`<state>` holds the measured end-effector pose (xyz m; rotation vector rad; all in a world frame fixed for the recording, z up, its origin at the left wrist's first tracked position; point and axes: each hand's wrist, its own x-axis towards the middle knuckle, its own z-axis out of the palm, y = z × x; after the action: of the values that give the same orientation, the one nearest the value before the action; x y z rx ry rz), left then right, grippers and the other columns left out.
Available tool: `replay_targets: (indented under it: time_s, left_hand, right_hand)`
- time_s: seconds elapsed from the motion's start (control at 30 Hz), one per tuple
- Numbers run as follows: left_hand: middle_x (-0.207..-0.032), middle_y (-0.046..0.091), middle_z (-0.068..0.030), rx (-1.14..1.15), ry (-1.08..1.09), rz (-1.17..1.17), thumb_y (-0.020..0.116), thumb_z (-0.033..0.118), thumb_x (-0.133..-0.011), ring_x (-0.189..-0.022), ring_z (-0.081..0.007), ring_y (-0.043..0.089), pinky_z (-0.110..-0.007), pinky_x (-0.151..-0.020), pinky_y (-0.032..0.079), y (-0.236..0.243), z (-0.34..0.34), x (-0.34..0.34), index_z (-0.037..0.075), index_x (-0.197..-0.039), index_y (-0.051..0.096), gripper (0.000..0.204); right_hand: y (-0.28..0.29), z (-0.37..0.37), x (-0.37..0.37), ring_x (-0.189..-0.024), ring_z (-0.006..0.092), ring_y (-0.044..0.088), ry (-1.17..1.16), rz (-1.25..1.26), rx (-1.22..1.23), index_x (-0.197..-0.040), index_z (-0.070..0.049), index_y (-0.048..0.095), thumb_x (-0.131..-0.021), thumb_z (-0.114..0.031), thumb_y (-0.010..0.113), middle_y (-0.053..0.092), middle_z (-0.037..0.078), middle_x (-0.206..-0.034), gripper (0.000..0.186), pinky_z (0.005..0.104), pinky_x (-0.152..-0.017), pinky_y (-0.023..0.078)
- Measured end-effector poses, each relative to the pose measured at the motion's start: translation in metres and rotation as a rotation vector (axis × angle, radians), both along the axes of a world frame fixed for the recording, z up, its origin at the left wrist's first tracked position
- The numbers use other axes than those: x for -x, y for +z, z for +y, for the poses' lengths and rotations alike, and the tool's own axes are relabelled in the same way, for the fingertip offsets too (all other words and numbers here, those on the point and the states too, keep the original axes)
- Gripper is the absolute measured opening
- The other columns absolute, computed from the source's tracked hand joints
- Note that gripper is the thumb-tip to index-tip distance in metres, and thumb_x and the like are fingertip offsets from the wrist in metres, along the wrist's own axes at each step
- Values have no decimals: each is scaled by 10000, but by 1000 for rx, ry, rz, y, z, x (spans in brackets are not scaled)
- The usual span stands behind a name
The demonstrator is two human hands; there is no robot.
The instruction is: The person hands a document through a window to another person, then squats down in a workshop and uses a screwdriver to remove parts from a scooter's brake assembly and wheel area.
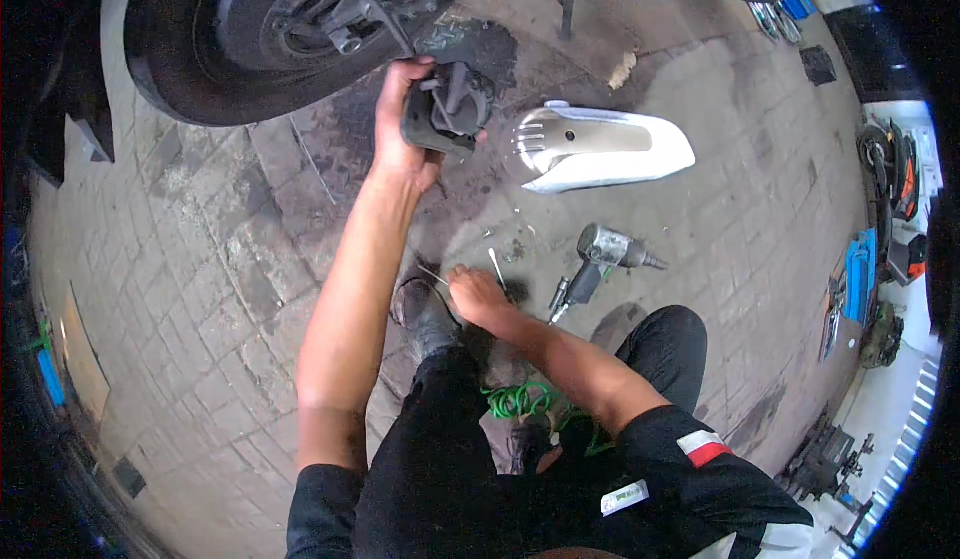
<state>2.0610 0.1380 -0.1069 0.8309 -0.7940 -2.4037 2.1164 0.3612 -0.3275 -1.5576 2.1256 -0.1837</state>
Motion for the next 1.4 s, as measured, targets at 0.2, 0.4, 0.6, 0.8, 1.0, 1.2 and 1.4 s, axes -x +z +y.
replay_targets:
  time_s: [0.2,0.4,0.6,0.8,1.0,1.2,1.4]
  left_hand:
    - [-901,623,-93,56,30,-2,616,399,-820,-736,-218,630,-415,-563,533,-8,-2,-3,90,-1090,592,411]
    - [-929,625,-96,79,-36,54,557,422,-855,-790,-241,644,-424,-585,541,-7,-3,-7,128,-1156,498,425]
    - [-936,632,-88,48,-53,56,555,418,-855,-791,-242,643,-423,-581,545,-11,-5,-7,137,-1138,508,402]
    - [-912,635,-83,22,-5,96,567,404,-848,-775,-230,641,-419,-577,545,-7,0,-1,122,-1111,530,388]
    - [-887,644,-83,-11,-35,132,561,399,-853,-757,-220,646,-407,-574,549,-12,-4,-6,100,-1089,553,381]
    - [-859,654,-95,-20,1,132,527,422,-862,-732,-231,658,-412,-555,559,-23,-7,-1,69,-1035,567,394]
    - [-885,631,-73,-9,7,175,552,380,-862,-771,-213,637,-373,-627,532,-38,-6,5,84,-1052,579,352]
  right_hand:
    - [55,8,38,-798,357,663,-88,-651,159,-1017,6,596,-795,-97,660,655,185,-866,253,422,-720,525]
    - [130,24,81,-801,138,668,14,-789,240,-1102,-25,634,-856,9,606,694,90,-910,250,286,-741,528]
    - [221,3,111,-728,185,631,-111,-365,497,-920,-12,623,-874,-36,616,644,110,-803,53,315,-687,505]
    - [256,-43,130,-574,94,434,-582,-826,541,-1001,-47,559,-982,-219,529,473,-20,-703,176,272,-561,407]
    - [278,-76,131,-616,52,398,-628,-955,507,-1030,-68,563,-1016,-313,484,499,-31,-747,258,225,-538,348]
    - [279,-94,128,-636,72,444,-461,-513,697,-976,-18,568,-991,-189,548,508,5,-693,173,255,-588,414]
    - [268,-97,134,-528,70,474,-496,-463,667,-952,-20,580,-993,-185,543,484,17,-593,174,254,-513,416]
